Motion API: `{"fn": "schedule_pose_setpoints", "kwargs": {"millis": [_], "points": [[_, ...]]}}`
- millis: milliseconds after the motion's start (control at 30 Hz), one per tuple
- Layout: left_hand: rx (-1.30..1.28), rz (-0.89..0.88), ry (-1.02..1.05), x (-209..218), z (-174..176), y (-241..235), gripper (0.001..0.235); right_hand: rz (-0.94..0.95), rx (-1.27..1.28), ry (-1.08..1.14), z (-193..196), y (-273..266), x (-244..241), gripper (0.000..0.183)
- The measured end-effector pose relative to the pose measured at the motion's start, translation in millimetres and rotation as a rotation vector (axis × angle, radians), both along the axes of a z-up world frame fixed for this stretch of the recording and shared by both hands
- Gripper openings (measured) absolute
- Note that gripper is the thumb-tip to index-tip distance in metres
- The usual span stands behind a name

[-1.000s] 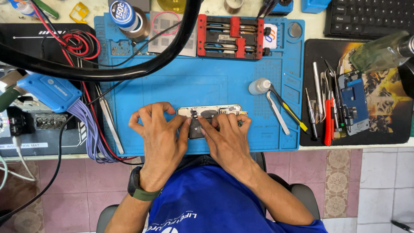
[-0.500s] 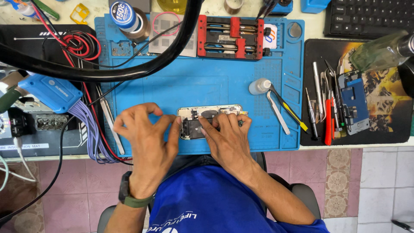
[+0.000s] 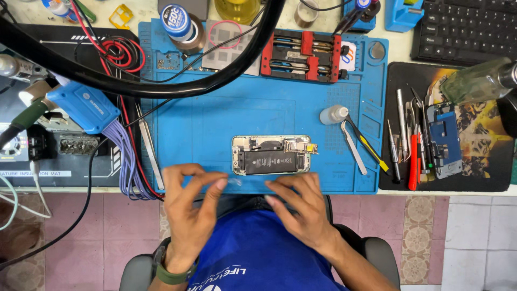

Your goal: The person works on a disassembled smartphone, using a multimeter to test a small circuit board, then uses a screwdriver to remove screws from the board and a plastic spudger to pry and adjust internal components within the phone chassis.

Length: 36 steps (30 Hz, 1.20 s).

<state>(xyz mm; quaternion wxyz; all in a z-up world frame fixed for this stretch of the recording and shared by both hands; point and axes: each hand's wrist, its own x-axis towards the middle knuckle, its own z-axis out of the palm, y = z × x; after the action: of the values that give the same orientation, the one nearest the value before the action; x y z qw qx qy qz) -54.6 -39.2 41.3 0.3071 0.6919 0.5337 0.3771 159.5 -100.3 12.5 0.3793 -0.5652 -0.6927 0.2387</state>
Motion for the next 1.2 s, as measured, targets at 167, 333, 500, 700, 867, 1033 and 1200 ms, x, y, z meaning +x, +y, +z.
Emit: {"fn": "schedule_pose_setpoints", "kwargs": {"millis": [167,333,500,700,867,1033,1200], "points": [[-0.043,-0.21,-0.086,8,-4,-27,0.013,-0.011,-0.434,0.696,-16,-38,-13,0.032],[-0.031,-0.213,-0.286,15,-18,-36,0.016,-0.057,-0.636,1.097,-44,-46,-10,0.017],[0.314,-0.256,-0.158,15,-37,-33,0.019,-0.047,-0.732,1.282,-43,-31,-17,0.019],[-0.543,0.064,-0.848,33,-49,-22,0.012,-0.171,0.158,0.273,-13,7,-42,0.018],[-0.721,0.045,-0.91,29,-47,10,0.017,-0.022,0.375,-0.127,11,48,-33,0.039],[-0.544,-0.197,-0.726,22,-41,72,0.016,0.194,0.302,-0.212,35,91,-6,0.04],[-0.727,-0.459,-0.587,18,-32,113,0.016,0.304,0.087,0.03,46,115,26,0.018]]}}
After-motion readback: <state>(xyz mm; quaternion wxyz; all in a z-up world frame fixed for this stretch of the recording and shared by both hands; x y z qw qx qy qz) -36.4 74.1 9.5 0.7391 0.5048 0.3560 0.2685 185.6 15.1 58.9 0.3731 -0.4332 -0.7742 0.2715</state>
